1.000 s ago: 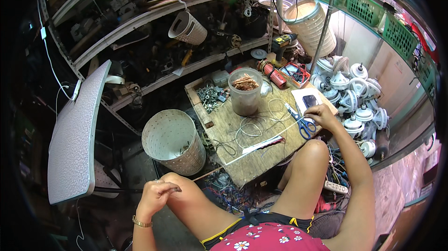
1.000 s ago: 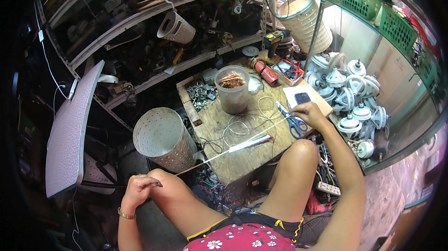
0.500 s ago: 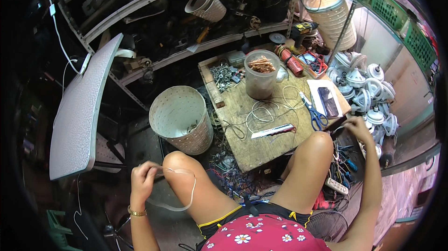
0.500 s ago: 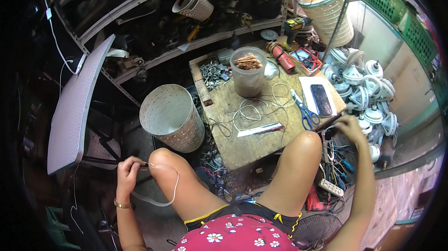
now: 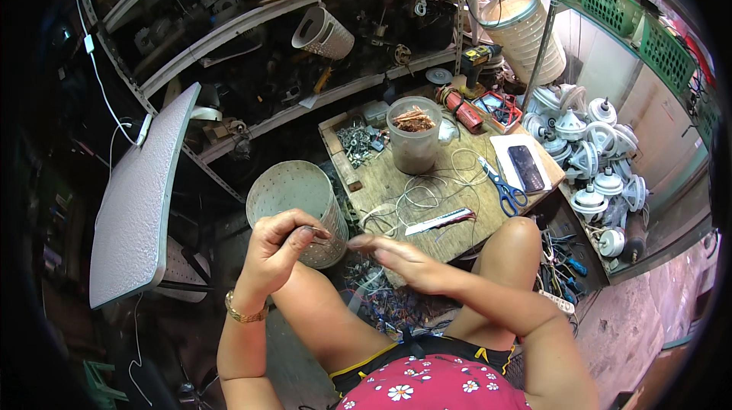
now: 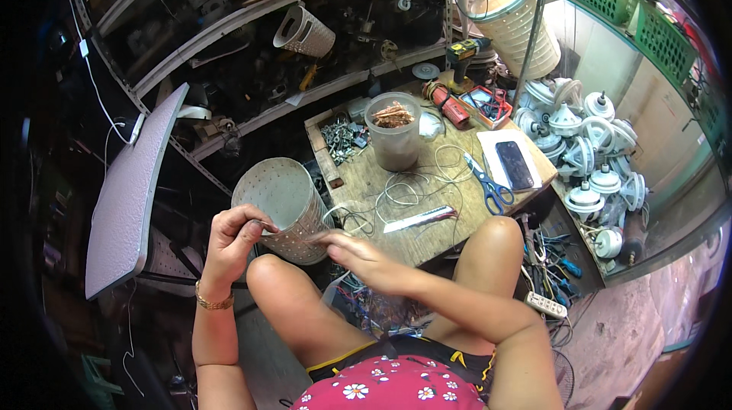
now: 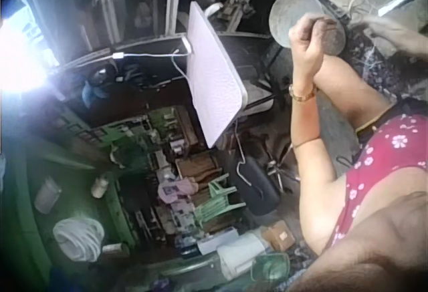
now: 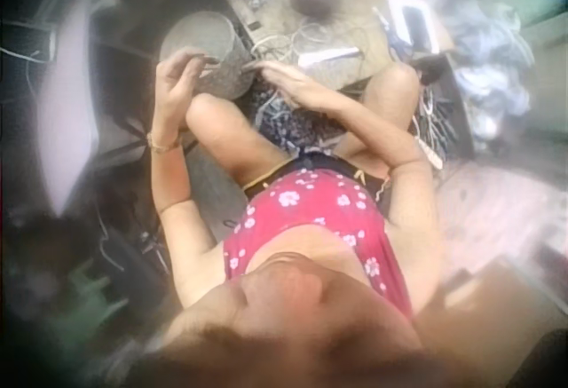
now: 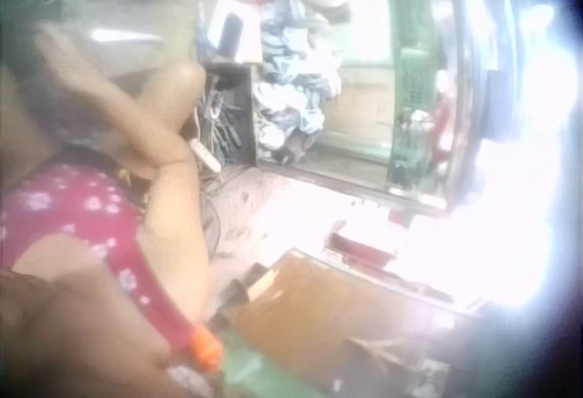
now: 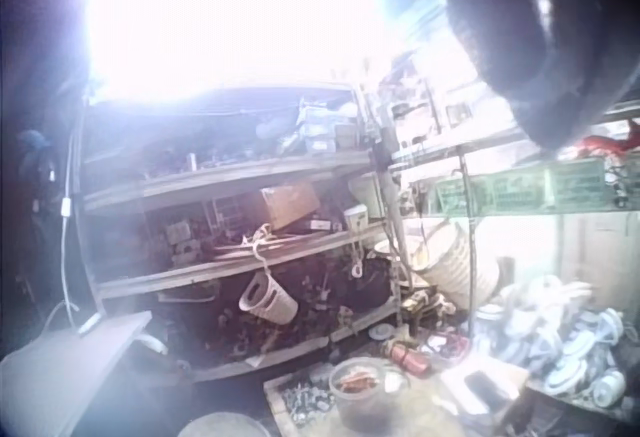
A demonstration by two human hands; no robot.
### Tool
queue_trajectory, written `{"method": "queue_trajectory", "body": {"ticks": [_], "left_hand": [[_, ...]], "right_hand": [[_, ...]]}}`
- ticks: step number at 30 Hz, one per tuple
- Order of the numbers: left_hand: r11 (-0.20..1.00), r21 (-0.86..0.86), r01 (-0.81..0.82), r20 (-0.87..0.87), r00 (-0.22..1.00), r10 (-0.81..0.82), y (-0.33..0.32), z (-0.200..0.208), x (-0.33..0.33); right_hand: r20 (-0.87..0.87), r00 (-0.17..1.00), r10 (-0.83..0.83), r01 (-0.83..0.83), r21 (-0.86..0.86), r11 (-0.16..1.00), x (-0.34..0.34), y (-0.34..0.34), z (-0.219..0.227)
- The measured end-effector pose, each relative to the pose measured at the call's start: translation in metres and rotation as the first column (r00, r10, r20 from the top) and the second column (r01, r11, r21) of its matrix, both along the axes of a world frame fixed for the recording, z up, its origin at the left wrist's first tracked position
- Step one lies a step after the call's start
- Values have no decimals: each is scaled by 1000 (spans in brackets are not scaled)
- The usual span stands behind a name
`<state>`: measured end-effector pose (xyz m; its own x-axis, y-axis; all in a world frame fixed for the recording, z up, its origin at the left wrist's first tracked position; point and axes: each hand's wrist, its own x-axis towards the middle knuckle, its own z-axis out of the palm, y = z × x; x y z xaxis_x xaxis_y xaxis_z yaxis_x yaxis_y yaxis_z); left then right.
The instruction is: The person assembles electrical components by hand, threading thin white wires through small holes in a grey plastic connector and securing them using a small rectangular tool and a red handled cutter.
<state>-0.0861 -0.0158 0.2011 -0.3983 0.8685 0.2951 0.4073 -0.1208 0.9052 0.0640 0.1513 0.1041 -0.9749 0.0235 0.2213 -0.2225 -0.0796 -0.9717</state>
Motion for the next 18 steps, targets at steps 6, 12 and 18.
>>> {"method": "queue_trajectory", "body": {"ticks": [6, 12, 18], "left_hand": [[999, 17, -45, 42, 998, 44, -7, 4, 2], [999, 8, -38, 249, 968, 35, -6, -20, -10], [894, 368, -254, 779, 609, -148, 2, -31, -17]], "right_hand": [[-153, 868, -472, 490, 120, 863, -23, -16, -18], [-375, 870, -321, 366, 53, 929, -43, -20, -17], [77, 997, -31, 45, -188, 981, -30, -28, -40]]}}
